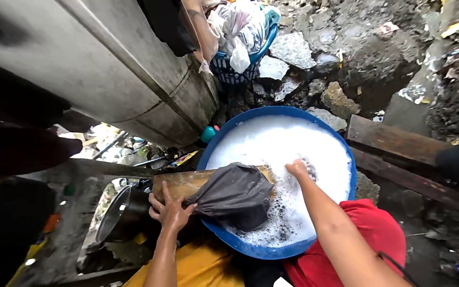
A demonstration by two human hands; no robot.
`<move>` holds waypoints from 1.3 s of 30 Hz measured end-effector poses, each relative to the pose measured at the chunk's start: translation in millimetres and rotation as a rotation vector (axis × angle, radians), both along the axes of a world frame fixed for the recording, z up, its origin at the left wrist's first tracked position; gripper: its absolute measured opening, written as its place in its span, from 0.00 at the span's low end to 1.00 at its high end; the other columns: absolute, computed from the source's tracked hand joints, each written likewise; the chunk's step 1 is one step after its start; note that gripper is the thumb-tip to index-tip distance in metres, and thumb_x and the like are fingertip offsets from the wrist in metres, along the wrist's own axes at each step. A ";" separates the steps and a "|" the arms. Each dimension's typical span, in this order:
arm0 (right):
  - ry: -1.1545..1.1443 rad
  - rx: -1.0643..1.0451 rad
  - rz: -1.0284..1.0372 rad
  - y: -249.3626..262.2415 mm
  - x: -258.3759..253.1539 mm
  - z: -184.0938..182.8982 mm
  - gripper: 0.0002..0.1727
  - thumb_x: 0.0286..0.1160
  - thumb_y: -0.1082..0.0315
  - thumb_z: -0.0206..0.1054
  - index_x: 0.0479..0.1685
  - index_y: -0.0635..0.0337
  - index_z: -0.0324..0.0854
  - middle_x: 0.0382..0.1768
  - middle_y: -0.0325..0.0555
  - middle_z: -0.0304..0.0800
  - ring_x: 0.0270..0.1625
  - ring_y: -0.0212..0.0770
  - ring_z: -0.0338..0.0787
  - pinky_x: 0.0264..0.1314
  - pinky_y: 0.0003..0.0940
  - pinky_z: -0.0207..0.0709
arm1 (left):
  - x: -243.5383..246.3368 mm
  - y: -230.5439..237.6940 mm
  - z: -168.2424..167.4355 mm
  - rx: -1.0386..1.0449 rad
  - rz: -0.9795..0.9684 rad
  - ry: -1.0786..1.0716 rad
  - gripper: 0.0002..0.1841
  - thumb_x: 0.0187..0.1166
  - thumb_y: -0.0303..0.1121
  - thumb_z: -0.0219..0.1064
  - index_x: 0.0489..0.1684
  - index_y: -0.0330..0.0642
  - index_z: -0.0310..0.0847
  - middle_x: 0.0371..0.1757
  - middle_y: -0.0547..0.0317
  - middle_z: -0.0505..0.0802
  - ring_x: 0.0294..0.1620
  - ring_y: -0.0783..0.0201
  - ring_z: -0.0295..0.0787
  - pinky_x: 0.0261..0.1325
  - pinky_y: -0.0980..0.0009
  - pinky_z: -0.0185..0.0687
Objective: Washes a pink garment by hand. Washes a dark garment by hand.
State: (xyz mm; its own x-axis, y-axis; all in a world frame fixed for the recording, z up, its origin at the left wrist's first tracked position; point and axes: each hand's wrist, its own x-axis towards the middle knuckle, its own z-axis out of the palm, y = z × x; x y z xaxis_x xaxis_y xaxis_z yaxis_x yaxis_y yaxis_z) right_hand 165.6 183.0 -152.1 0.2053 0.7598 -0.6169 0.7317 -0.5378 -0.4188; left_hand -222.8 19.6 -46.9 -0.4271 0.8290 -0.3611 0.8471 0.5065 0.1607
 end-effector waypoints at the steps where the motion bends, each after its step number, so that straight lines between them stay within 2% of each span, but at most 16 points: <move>1: 0.019 -0.010 0.077 0.8 -4.0 -9.9 0.30 0.84 0.56 0.64 0.69 0.80 0.77 0.73 0.78 0.77 0.80 0.71 0.75 0.80 0.70 0.65 | -0.3 0.7 -1.6 -0.003 -0.001 -0.001 0.27 0.72 0.51 0.79 0.67 0.47 0.87 0.98 0.44 0.31 0.93 0.24 0.13 0.81 0.20 0.23; 3: 0.025 -0.042 0.168 -9.8 -18.3 -12.3 0.28 0.84 0.58 0.63 0.66 0.79 0.79 0.72 0.77 0.78 0.79 0.72 0.76 0.80 0.72 0.65 | 0.0 -0.4 -2.6 0.008 -0.013 -0.002 0.27 0.72 0.50 0.78 0.67 0.45 0.87 0.97 0.43 0.31 0.92 0.22 0.13 0.80 0.19 0.22; 7: -0.075 -0.046 0.152 -44.6 -31.0 -1.0 0.30 0.85 0.58 0.60 0.78 0.71 0.73 0.82 0.69 0.70 0.85 0.67 0.69 0.82 0.67 0.63 | 0.7 -2.7 -2.0 0.035 -0.021 -0.005 0.26 0.73 0.49 0.78 0.65 0.43 0.88 0.97 0.42 0.32 0.92 0.22 0.14 0.80 0.19 0.22; 10: -0.189 -0.039 -0.046 -79.7 -20.7 -6.7 0.31 0.87 0.54 0.58 0.78 0.71 0.74 0.82 0.70 0.70 0.88 0.64 0.67 0.88 0.58 0.59 | -0.5 -2.7 -2.0 0.024 -0.005 -0.013 0.26 0.73 0.49 0.78 0.65 0.44 0.88 0.97 0.43 0.30 0.92 0.24 0.12 0.81 0.20 0.21; 12: -0.117 -0.046 -0.302 -102.4 -16.2 -11.8 0.34 0.88 0.57 0.60 0.82 0.77 0.66 0.87 0.74 0.59 0.92 0.62 0.59 0.93 0.50 0.55 | -1.5 -2.4 -1.8 0.016 -0.008 -0.006 0.26 0.73 0.50 0.78 0.66 0.45 0.87 0.97 0.43 0.31 0.93 0.24 0.13 0.81 0.20 0.22; 15: 0.050 -0.149 -0.525 -130.2 -25.6 -12.1 0.36 0.90 0.61 0.57 0.88 0.77 0.52 0.88 0.73 0.58 0.91 0.60 0.62 0.91 0.47 0.59 | 0.2 -2.8 0.0 -0.001 -0.007 -0.008 0.27 0.74 0.51 0.77 0.68 0.46 0.86 0.98 0.44 0.32 0.93 0.24 0.13 0.82 0.21 0.21; 17: 0.084 -0.310 -0.223 -148.5 -37.5 -4.6 0.32 0.92 0.62 0.54 0.85 0.80 0.58 0.88 0.74 0.58 0.92 0.64 0.58 0.93 0.52 0.53 | 1.8 -2.4 4.5 -0.007 -0.002 -0.012 0.28 0.74 0.51 0.77 0.69 0.46 0.85 0.97 0.44 0.31 0.93 0.25 0.14 0.82 0.21 0.22; 19: 0.063 -0.434 0.181 -164.7 -44.7 -9.4 0.27 0.93 0.63 0.52 0.78 0.78 0.71 0.83 0.71 0.69 0.89 0.63 0.66 0.90 0.56 0.57 | 2.7 -2.4 6.4 -0.020 -0.004 -0.010 0.28 0.75 0.52 0.76 0.71 0.47 0.84 0.97 0.45 0.30 0.93 0.24 0.14 0.82 0.21 0.22; 22: 0.070 -0.488 0.694 -175.8 -49.2 -22.7 0.24 0.92 0.69 0.53 0.76 0.81 0.71 0.81 0.74 0.71 0.87 0.67 0.67 0.89 0.62 0.55 | 4.0 -2.6 8.6 -0.022 -0.009 -0.010 0.29 0.76 0.52 0.75 0.72 0.47 0.84 0.97 0.45 0.30 0.93 0.25 0.15 0.82 0.21 0.21; 26: -0.020 -0.470 0.899 -183.0 -70.5 -12.6 0.24 0.85 0.69 0.61 0.71 0.83 0.74 0.78 0.77 0.73 0.84 0.70 0.70 0.85 0.66 0.60 | 3.6 -9.0 8.6 -0.010 -0.013 -0.008 0.28 0.75 0.53 0.75 0.70 0.49 0.85 0.98 0.45 0.32 0.94 0.26 0.16 0.83 0.21 0.22; 29: 0.021 -0.414 1.035 -160.6 -82.5 17.6 0.24 0.89 0.65 0.59 0.69 0.81 0.76 0.73 0.78 0.77 0.80 0.73 0.75 0.81 0.71 0.62 | 1.3 -13.5 11.8 -0.033 -0.021 -0.024 0.26 0.76 0.51 0.75 0.69 0.50 0.86 0.98 0.47 0.31 0.94 0.27 0.17 0.83 0.22 0.24; 31: 0.118 -0.358 1.096 -140.1 -85.5 45.1 0.24 0.88 0.61 0.62 0.65 0.77 0.80 0.65 0.76 0.83 0.70 0.71 0.83 0.73 0.72 0.69 | -2.2 -15.5 11.0 -0.043 -0.026 -0.059 0.23 0.77 0.49 0.75 0.67 0.49 0.87 0.98 0.46 0.30 0.94 0.27 0.16 0.83 0.22 0.23; 32: 0.219 -0.314 1.055 -130.6 -85.7 64.6 0.23 0.84 0.60 0.66 0.63 0.76 0.81 0.60 0.72 0.87 0.63 0.66 0.87 0.68 0.67 0.74 | -3.7 -15.4 11.2 -0.048 -0.025 -0.069 0.23 0.77 0.49 0.75 0.66 0.49 0.87 0.98 0.47 0.30 0.94 0.27 0.16 0.83 0.22 0.23; 34: 0.471 -0.225 0.841 -115.3 -87.1 102.7 0.22 0.79 0.62 0.71 0.63 0.70 0.81 0.48 0.58 0.88 0.46 0.46 0.87 0.54 0.47 0.80 | -4.8 -14.4 9.6 -0.055 -0.010 -0.086 0.23 0.76 0.48 0.76 0.66 0.50 0.88 0.98 0.48 0.29 0.94 0.28 0.15 0.83 0.22 0.21; 35: 0.535 -0.158 0.723 -109.1 -93.5 117.0 0.22 0.78 0.64 0.72 0.65 0.69 0.79 0.48 0.56 0.87 0.45 0.43 0.86 0.53 0.44 0.81 | -4.9 -14.0 9.3 -0.061 -0.004 -0.090 0.23 0.75 0.48 0.77 0.66 0.51 0.89 0.98 0.48 0.29 0.94 0.28 0.14 0.83 0.22 0.21; 39: 0.464 0.274 0.427 -105.1 -179.6 117.3 0.34 0.65 0.62 0.82 0.70 0.71 0.77 0.57 0.68 0.89 0.60 0.62 0.90 0.66 0.63 0.81 | -4.5 -16.6 7.2 -0.007 0.022 -0.098 0.19 0.73 0.47 0.79 0.59 0.52 0.92 0.98 0.52 0.30 0.95 0.30 0.15 0.84 0.24 0.21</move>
